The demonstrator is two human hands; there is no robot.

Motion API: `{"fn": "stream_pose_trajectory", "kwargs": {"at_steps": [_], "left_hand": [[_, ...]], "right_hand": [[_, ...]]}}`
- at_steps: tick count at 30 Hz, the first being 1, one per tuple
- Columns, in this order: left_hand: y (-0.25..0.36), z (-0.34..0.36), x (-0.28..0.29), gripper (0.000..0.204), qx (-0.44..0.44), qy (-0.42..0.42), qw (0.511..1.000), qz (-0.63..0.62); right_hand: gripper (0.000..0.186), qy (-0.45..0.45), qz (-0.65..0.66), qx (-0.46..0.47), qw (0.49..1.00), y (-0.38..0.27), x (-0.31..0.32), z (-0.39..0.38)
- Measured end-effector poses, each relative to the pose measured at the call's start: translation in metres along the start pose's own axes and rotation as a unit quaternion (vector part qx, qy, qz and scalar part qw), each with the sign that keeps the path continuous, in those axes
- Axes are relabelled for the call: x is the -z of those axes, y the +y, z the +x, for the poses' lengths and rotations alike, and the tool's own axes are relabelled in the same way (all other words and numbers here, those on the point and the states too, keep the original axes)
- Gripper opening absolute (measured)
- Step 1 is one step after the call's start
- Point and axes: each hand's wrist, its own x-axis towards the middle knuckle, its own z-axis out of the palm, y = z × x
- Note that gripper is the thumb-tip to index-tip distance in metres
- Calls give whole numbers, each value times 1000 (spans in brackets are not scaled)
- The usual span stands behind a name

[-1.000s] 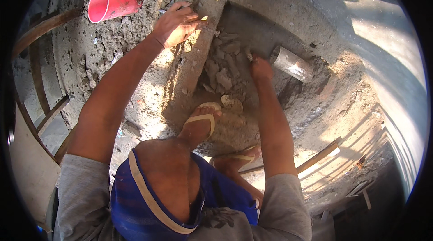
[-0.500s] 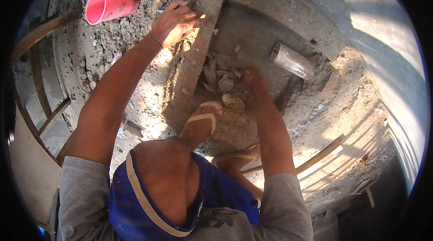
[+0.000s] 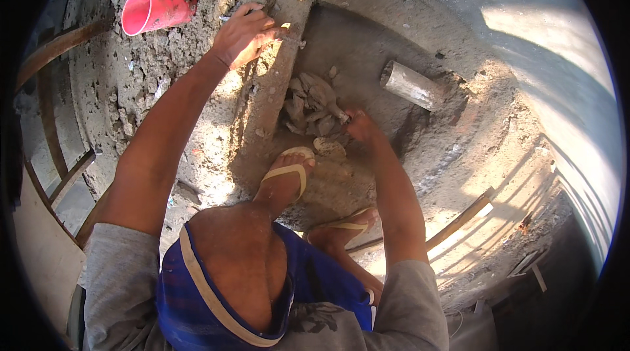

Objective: The person uses a hatchet to chip away at the edges of a hole in a concrete floor and then uses a trowel to scrape and move debris within the hole.

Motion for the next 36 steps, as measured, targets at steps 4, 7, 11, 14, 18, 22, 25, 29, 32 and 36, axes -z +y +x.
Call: {"fn": "stream_pose_trajectory", "kwargs": {"at_steps": [4,7,11,14,18,22,25,29,32,36], "left_hand": [[1,9,-2,24,-9,26,1000,-12],[2,-2,2,24,4,-5,1000,-2],[14,6,23,21,6,-63,997,33],[16,11,20,17,-13,-58,998,-8],[8,4,5,24,13,-13,1000,13],[13,-1,20,24,43,-21,999,-1],[15,16,14,20,13,-25,999,-25],[10,-4,17,19,47,8,999,-15],[20,6,42,19,-11,-13,1000,18],[7,8,0,19,-13,20,998,-56]], "right_hand": [[28,1,84,14,996,61,-5,-11],[19,9,109,25,994,40,11,-46],[13,22,101,-5,995,-5,65,-115],[15,42,153,16,987,-53,111,-155],[30,104,-8,11,995,-159,182,-181],[33,250,-30,199,947,-287,204,-162],[33,392,-95,294,866,-304,211,-140],[32,298,-51,106,947,-248,180,-131],[36,253,21,-10,967,-139,115,-118],[34,227,-41,-79,970,0,16,-110]]}}
